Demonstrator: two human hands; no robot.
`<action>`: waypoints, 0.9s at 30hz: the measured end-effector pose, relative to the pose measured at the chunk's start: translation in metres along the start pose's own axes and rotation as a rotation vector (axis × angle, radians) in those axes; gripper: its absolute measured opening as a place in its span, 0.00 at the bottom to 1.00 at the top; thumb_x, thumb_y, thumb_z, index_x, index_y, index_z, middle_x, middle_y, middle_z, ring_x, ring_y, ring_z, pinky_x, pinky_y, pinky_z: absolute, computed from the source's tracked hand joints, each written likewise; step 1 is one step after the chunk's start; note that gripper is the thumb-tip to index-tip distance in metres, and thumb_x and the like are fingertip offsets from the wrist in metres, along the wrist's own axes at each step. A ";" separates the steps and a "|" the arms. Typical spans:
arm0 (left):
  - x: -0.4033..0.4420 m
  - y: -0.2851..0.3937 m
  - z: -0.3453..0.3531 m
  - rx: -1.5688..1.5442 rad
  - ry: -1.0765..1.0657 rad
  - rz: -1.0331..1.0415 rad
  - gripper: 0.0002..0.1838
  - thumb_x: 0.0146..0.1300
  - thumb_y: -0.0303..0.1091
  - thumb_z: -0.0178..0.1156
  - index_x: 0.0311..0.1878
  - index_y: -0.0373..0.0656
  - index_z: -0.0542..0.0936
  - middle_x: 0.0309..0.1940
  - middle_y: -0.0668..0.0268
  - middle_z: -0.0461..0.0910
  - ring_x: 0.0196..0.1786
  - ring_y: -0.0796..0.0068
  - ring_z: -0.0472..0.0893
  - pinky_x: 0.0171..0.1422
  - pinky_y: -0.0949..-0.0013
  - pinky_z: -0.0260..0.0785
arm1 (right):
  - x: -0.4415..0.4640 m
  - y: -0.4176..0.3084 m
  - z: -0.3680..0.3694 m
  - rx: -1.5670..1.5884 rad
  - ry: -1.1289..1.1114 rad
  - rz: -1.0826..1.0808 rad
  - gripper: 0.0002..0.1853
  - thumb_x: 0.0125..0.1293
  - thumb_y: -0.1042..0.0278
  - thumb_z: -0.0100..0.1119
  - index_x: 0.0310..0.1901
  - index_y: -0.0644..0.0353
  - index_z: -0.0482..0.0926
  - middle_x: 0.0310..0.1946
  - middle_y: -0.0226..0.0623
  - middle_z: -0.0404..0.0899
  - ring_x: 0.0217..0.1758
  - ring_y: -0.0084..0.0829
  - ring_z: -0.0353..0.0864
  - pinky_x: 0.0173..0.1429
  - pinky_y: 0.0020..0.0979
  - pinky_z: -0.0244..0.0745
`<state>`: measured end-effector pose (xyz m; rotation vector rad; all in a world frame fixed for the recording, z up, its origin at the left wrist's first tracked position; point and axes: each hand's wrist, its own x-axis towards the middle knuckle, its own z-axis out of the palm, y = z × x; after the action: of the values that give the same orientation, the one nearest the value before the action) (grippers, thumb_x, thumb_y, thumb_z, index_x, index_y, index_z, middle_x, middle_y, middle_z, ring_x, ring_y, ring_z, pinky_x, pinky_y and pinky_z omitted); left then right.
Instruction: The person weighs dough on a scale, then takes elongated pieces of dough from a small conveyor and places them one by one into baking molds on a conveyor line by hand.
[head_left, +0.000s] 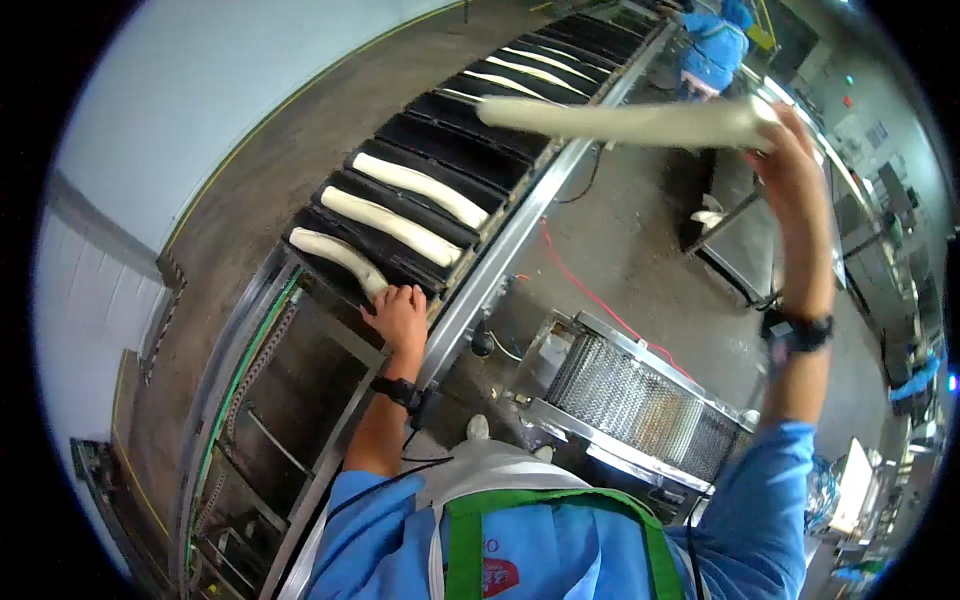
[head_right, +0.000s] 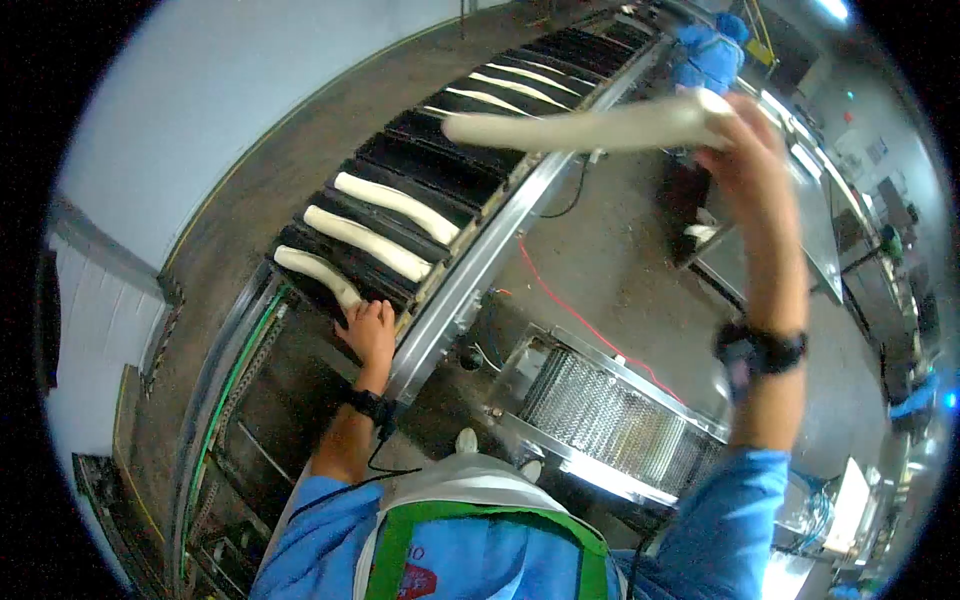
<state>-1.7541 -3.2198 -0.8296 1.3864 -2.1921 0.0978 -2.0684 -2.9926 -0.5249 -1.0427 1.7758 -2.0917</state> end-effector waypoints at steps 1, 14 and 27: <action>-0.004 -0.002 -0.003 -0.021 -0.010 -0.007 0.12 0.55 0.42 0.48 0.25 0.46 0.76 0.33 0.68 0.74 0.47 0.67 0.68 0.54 0.39 0.48 | 0.015 0.014 0.026 0.050 -0.058 0.009 0.16 0.51 0.68 0.53 0.42 0.59 0.66 0.34 0.34 0.70 0.36 0.25 0.70 0.34 0.22 0.70; -0.043 -0.051 -0.007 -0.104 -0.007 0.009 0.12 0.55 0.42 0.48 0.24 0.46 0.76 0.33 0.70 0.75 0.46 0.68 0.69 0.54 0.39 0.47 | -0.095 0.261 -0.023 -0.647 -0.932 0.420 0.24 0.54 0.74 0.48 0.55 0.56 0.62 0.52 0.35 0.66 0.53 0.32 0.65 0.54 0.31 0.61; -0.038 -0.047 -0.047 0.063 0.183 0.031 0.09 0.56 0.38 0.48 0.34 0.47 0.75 0.36 0.68 0.73 0.48 0.67 0.66 0.56 0.57 0.45 | -0.458 0.202 -0.366 -1.674 -0.274 0.950 0.29 0.49 0.69 0.51 0.56 0.47 0.58 0.57 0.39 0.56 0.59 0.46 0.54 0.56 0.51 0.54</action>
<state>-1.6828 -3.1950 -0.8183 1.3219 -2.0740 0.2958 -2.0191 -2.4968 -0.8940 -0.3193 2.7782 0.3165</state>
